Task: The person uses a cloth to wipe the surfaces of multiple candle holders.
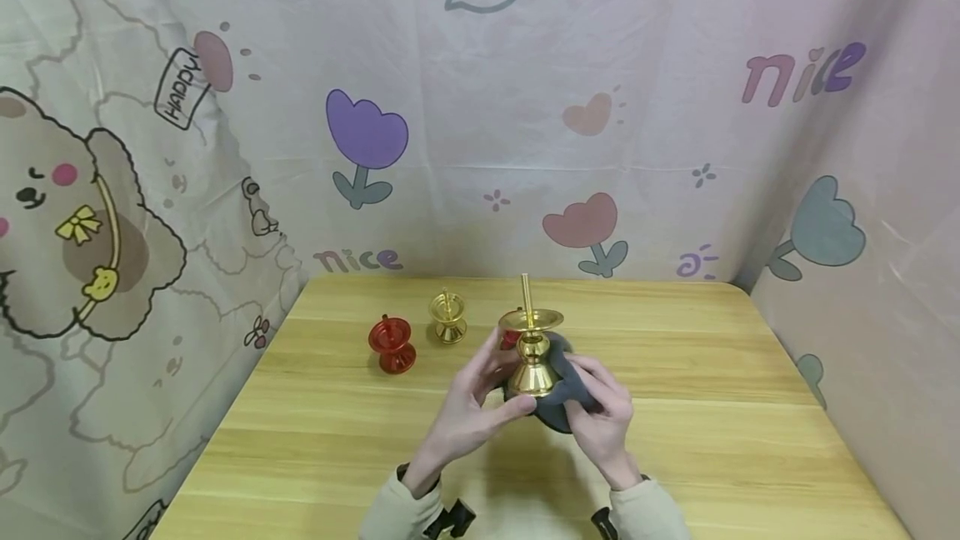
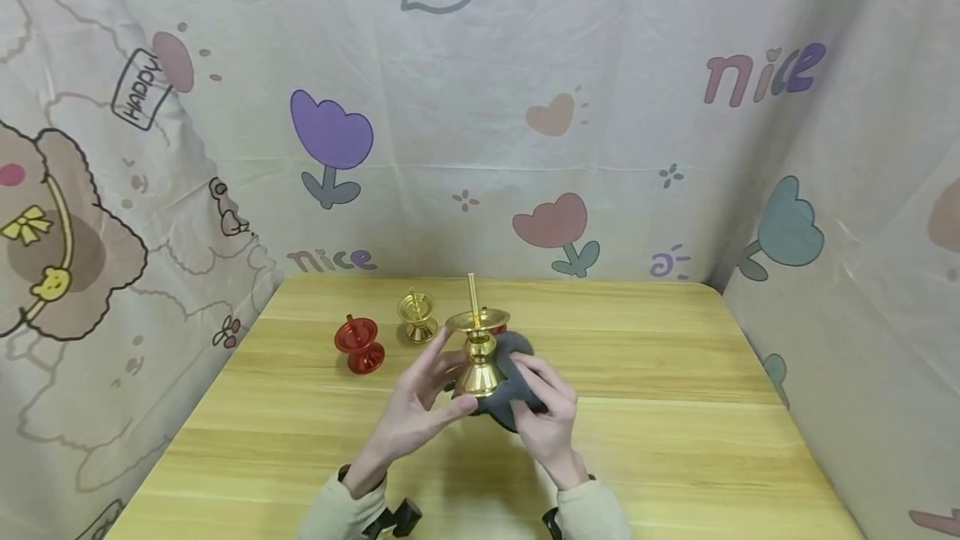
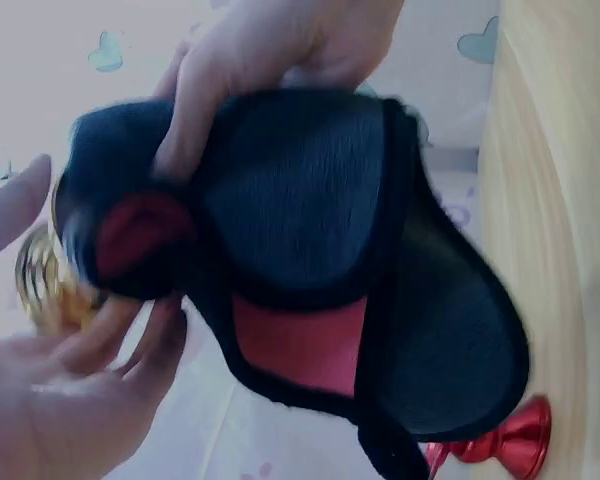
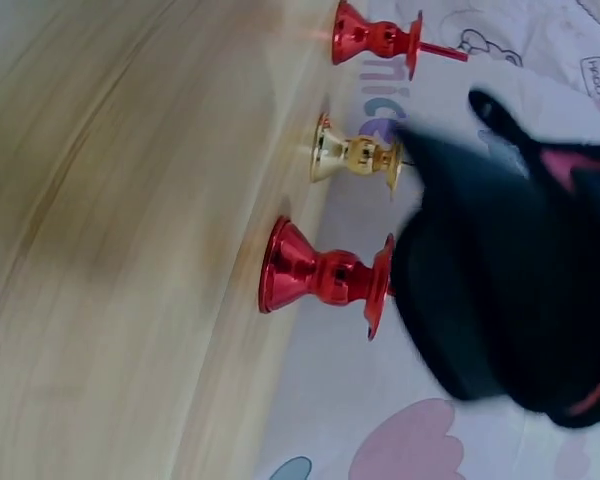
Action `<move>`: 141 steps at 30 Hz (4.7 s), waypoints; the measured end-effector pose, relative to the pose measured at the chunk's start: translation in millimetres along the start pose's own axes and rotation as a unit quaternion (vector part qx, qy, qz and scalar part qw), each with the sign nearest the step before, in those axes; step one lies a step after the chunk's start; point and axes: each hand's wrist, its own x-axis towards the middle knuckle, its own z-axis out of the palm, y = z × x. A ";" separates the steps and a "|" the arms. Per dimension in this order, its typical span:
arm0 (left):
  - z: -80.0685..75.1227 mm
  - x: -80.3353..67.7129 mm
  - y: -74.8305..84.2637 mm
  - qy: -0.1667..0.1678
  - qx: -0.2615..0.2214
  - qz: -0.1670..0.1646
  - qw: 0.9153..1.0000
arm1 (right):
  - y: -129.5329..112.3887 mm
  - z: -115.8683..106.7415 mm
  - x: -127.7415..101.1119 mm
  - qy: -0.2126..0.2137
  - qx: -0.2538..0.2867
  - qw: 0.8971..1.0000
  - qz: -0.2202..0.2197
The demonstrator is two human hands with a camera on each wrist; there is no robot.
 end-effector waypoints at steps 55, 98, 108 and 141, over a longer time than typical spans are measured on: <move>0.9 8.8 -0.6 -0.011 -0.025 -0.013 1.000 | -7.8 1.1 -0.5 0.001 0.040 0.995 0.095; -1.4 8.0 3.1 -0.035 0.010 -0.020 0.999 | -5.5 0.6 4.4 0.010 0.008 0.999 0.029; 0.7 7.1 3.7 -0.005 0.003 -0.023 1.000 | -5.4 3.9 8.5 -0.001 0.011 0.999 -0.049; -7.9 5.3 -5.1 -0.024 -0.029 -0.006 0.999 | -8.2 1.3 1.9 -0.002 0.044 0.992 0.122</move>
